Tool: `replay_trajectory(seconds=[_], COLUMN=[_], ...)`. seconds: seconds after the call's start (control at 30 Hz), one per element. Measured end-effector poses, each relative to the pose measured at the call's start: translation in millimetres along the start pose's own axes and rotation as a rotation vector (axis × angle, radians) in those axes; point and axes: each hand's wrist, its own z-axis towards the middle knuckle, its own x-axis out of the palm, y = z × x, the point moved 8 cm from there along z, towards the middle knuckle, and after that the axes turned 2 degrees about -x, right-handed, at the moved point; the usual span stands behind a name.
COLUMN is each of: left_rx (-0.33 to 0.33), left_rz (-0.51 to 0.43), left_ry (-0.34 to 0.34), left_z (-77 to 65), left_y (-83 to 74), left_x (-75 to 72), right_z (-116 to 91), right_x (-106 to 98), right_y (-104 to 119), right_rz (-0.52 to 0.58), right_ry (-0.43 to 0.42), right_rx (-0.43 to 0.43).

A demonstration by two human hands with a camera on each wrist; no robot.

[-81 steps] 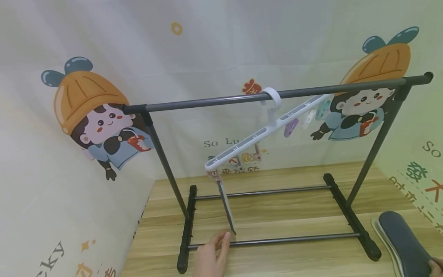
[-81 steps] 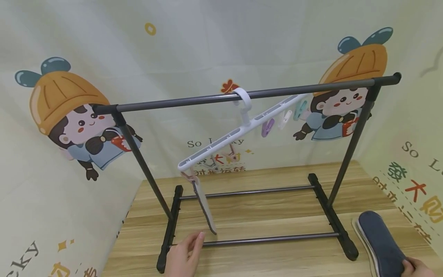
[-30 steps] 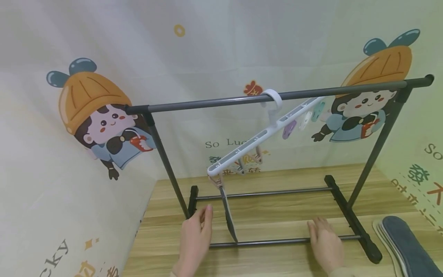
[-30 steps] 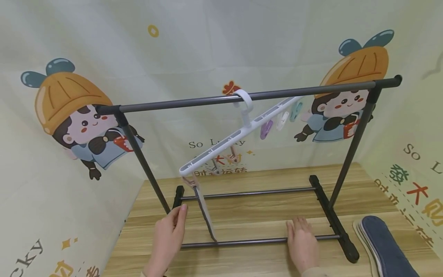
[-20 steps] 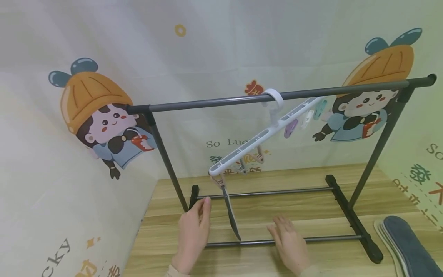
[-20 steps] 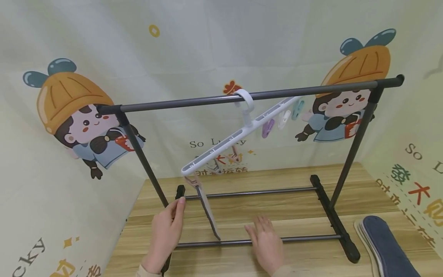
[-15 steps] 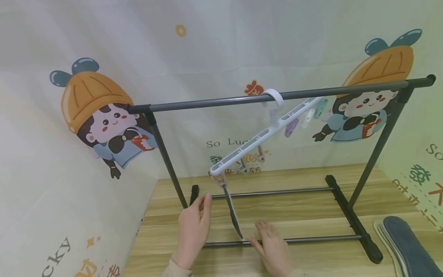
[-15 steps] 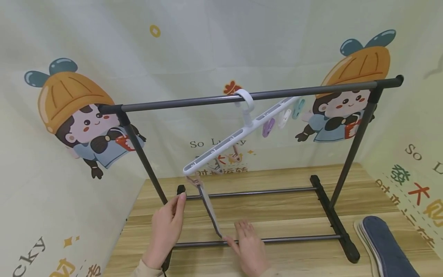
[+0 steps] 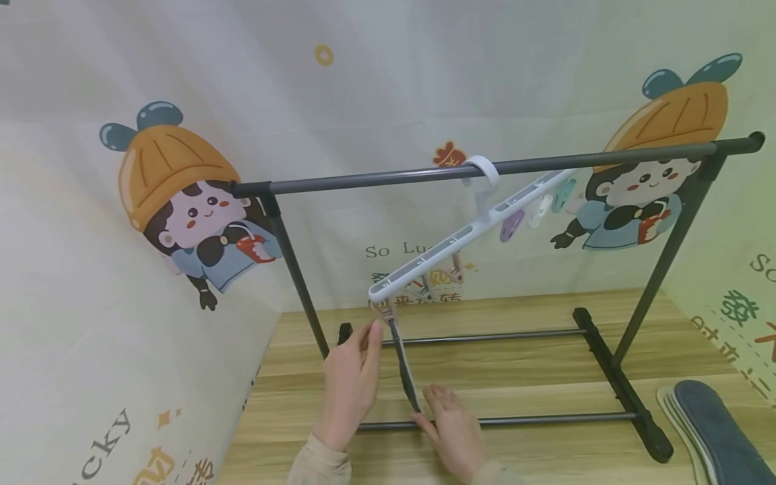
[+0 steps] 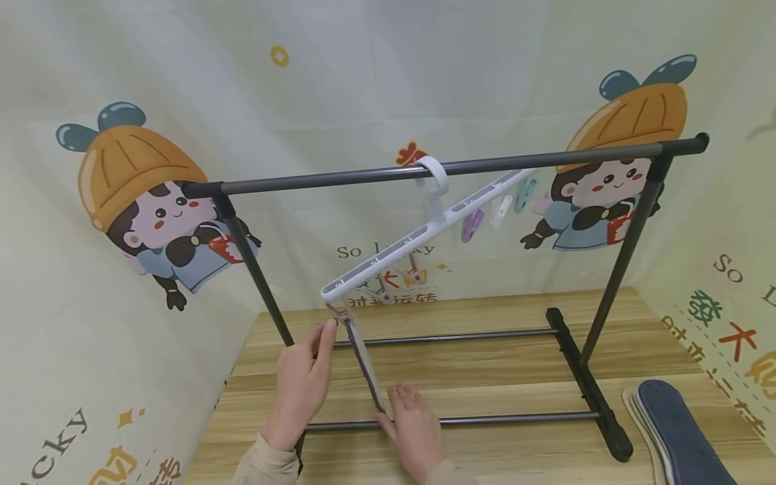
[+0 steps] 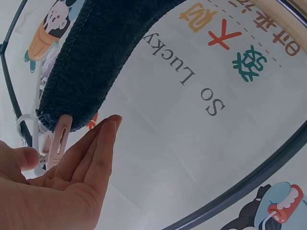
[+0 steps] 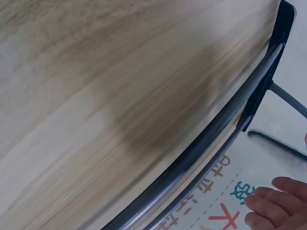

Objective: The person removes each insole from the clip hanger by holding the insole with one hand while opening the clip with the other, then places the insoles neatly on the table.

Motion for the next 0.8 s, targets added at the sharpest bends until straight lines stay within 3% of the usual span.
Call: replay_trajectory(seconds=[0.23, 0.8], left_rx=[-0.002, 0.069], left_rz=[-0.049, -0.011], left_ry=[0.015, -0.036], left_z=[14.1, 35.8], left_y=[-10.7, -19.0], left_x=[5.1, 12.8], right_z=[2, -15], right_x=[0, -14], right_y=[7, 9], right_rz=[0.002, 0.05], right_ry=[-0.04, -0.144], right_rx=[-0.031, -0.056])
